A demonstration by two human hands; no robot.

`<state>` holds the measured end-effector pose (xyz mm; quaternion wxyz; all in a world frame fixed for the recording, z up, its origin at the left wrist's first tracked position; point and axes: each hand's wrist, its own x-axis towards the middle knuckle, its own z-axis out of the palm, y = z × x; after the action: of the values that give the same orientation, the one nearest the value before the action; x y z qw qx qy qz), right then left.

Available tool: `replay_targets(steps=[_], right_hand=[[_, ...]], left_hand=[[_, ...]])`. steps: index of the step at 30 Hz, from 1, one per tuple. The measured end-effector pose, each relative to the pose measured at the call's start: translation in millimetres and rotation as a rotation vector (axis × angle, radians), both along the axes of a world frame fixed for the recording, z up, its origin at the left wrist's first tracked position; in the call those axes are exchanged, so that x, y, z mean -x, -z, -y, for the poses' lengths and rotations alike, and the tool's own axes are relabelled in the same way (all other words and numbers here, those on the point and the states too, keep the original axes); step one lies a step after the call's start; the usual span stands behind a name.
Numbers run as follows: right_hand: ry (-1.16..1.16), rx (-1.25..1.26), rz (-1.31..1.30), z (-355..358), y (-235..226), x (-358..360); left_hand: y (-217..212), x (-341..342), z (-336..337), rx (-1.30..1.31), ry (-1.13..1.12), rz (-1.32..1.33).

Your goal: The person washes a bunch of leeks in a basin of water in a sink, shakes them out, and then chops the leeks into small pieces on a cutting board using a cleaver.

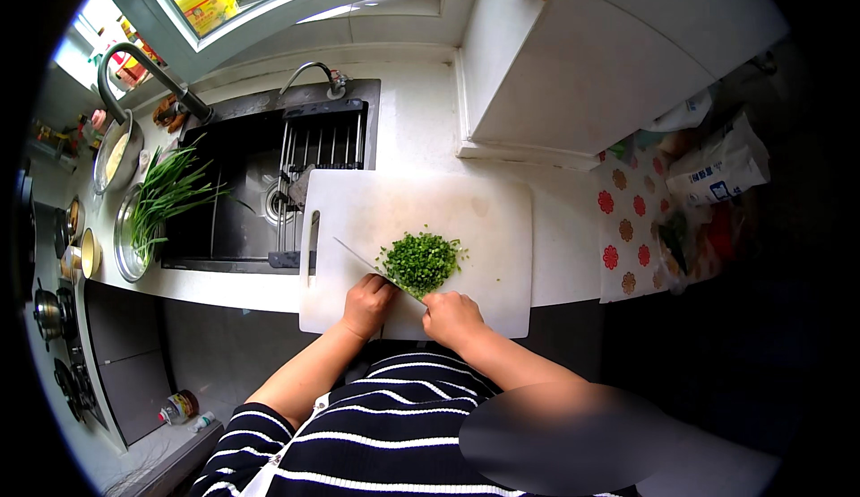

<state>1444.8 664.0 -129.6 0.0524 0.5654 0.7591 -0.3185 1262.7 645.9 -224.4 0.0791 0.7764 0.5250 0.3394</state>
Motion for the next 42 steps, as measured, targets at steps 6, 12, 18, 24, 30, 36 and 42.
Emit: replay_targets(steps=[6, 12, 18, 24, 30, 36, 42], right_hand=[[-0.035, 0.056, 0.086, -12.7, -6.2, 16.6], [0.017, -0.035, -0.018, -20.7, 24.7, 33.7], [0.093, -0.008, -0.14, -17.4, 3.4, 13.6], [-0.03, -0.005, -0.012, 0.0, 0.0, 2.5], [-0.044, 0.082, 0.098, -7.7, 5.8, 16.4], [-0.003, 0.013, 0.016, -15.8, 25.4, 34.6], [0.129, 0.039, -0.078, -29.0, 13.0, 14.3]], left_hand=[[-1.7, -1.0, 2.8, -0.002, -0.033, -0.003], [-1.5, 1.3, 2.4, -0.008, -0.007, -0.003], [1.9, 5.6, 8.1, 0.02, 0.007, -0.028], [0.9, 3.4, 6.4, -0.001, -0.012, 0.003], [3.7, 4.0, 8.3, 0.033, -0.011, 0.009], [-13.7, 6.1, 13.2, 0.06, 0.022, 0.019], [-6.6, 3.9, -1.6, 0.063, 0.034, 0.036]])
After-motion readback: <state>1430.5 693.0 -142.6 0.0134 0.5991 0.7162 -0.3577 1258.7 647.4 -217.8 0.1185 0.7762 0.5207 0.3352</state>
